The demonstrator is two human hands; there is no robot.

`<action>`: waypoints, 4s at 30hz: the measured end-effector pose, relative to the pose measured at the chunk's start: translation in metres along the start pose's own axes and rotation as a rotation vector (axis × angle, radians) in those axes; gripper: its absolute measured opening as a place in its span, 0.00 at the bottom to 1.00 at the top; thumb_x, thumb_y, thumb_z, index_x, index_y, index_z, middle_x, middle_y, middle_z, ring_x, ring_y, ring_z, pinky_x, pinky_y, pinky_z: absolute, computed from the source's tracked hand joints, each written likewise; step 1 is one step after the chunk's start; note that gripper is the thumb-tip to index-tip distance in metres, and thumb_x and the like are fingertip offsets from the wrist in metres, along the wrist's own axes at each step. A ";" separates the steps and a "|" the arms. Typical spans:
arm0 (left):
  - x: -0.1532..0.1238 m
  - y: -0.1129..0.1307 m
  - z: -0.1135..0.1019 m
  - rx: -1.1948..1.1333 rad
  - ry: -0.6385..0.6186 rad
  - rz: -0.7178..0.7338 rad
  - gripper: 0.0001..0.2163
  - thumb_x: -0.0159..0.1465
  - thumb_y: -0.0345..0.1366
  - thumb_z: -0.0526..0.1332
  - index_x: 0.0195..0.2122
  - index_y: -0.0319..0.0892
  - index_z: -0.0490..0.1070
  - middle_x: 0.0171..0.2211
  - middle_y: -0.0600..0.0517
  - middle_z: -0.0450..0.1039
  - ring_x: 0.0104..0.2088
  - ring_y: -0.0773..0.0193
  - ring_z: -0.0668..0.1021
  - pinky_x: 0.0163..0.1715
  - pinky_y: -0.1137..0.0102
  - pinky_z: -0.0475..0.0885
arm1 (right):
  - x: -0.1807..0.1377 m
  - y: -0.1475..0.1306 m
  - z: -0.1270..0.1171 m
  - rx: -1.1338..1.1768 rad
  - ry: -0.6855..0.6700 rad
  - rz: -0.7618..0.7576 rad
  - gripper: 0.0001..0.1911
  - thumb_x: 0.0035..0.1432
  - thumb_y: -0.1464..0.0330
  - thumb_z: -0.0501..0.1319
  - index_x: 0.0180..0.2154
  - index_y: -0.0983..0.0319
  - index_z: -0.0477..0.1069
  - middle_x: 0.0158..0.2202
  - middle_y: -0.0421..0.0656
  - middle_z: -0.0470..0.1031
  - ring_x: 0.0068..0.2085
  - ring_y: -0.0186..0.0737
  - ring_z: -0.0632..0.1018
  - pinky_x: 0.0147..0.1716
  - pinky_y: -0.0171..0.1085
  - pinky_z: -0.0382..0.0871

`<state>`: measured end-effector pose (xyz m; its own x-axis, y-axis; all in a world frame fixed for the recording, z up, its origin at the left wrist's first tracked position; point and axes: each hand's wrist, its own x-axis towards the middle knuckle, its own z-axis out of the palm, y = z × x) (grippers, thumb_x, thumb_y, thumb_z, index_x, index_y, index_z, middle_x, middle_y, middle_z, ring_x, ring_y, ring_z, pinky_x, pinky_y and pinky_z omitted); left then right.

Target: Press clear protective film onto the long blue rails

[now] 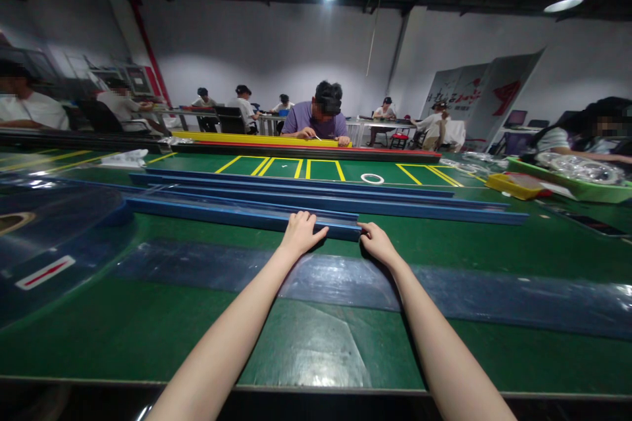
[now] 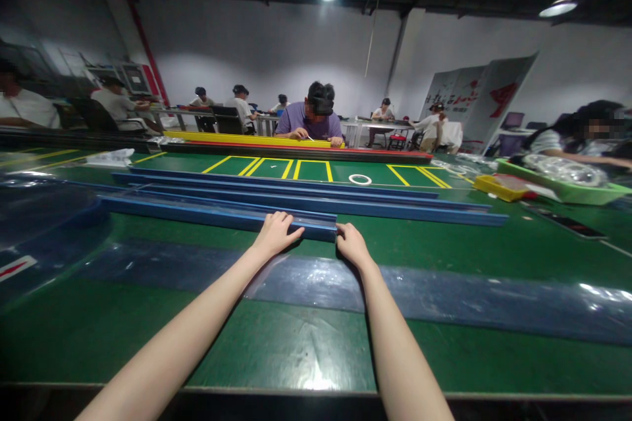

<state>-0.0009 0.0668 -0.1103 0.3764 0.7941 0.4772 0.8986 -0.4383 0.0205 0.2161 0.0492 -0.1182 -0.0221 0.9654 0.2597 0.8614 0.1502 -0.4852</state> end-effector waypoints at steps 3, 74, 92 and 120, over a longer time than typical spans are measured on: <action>-0.001 0.000 -0.001 0.003 -0.002 0.009 0.18 0.62 0.48 0.50 0.35 0.38 0.69 0.37 0.44 0.70 0.42 0.55 0.69 0.41 0.63 0.60 | 0.001 -0.001 -0.003 0.018 0.132 0.020 0.21 0.52 0.78 0.48 0.46 0.65 0.69 0.40 0.47 0.72 0.43 0.37 0.71 0.47 0.34 0.60; -0.004 0.001 -0.005 -0.023 0.111 0.104 0.09 0.57 0.31 0.52 0.35 0.41 0.69 0.37 0.48 0.73 0.41 0.58 0.70 0.44 0.62 0.58 | 0.009 -0.002 -0.039 -0.526 0.058 0.013 0.21 0.54 0.70 0.47 0.47 0.60 0.70 0.46 0.43 0.73 0.46 0.40 0.71 0.40 0.34 0.62; -0.004 0.006 -0.011 0.031 0.003 0.070 0.09 0.59 0.35 0.50 0.32 0.41 0.69 0.34 0.48 0.74 0.37 0.58 0.72 0.38 0.64 0.60 | 0.006 -0.001 -0.038 -0.493 0.099 0.049 0.21 0.54 0.70 0.46 0.46 0.58 0.70 0.46 0.42 0.73 0.46 0.39 0.71 0.39 0.35 0.63; -0.002 0.005 -0.011 0.010 -0.034 0.063 0.12 0.61 0.41 0.51 0.33 0.40 0.69 0.35 0.47 0.74 0.37 0.57 0.74 0.40 0.63 0.61 | 0.006 -0.007 -0.037 -0.566 0.111 -0.017 0.19 0.56 0.71 0.46 0.45 0.64 0.70 0.42 0.47 0.74 0.44 0.41 0.72 0.44 0.37 0.59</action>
<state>0.0007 0.0582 -0.1013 0.4401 0.7789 0.4467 0.8749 -0.4840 -0.0180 0.2286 0.0459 -0.0823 -0.0109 0.9314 0.3639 0.9994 -0.0015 0.0338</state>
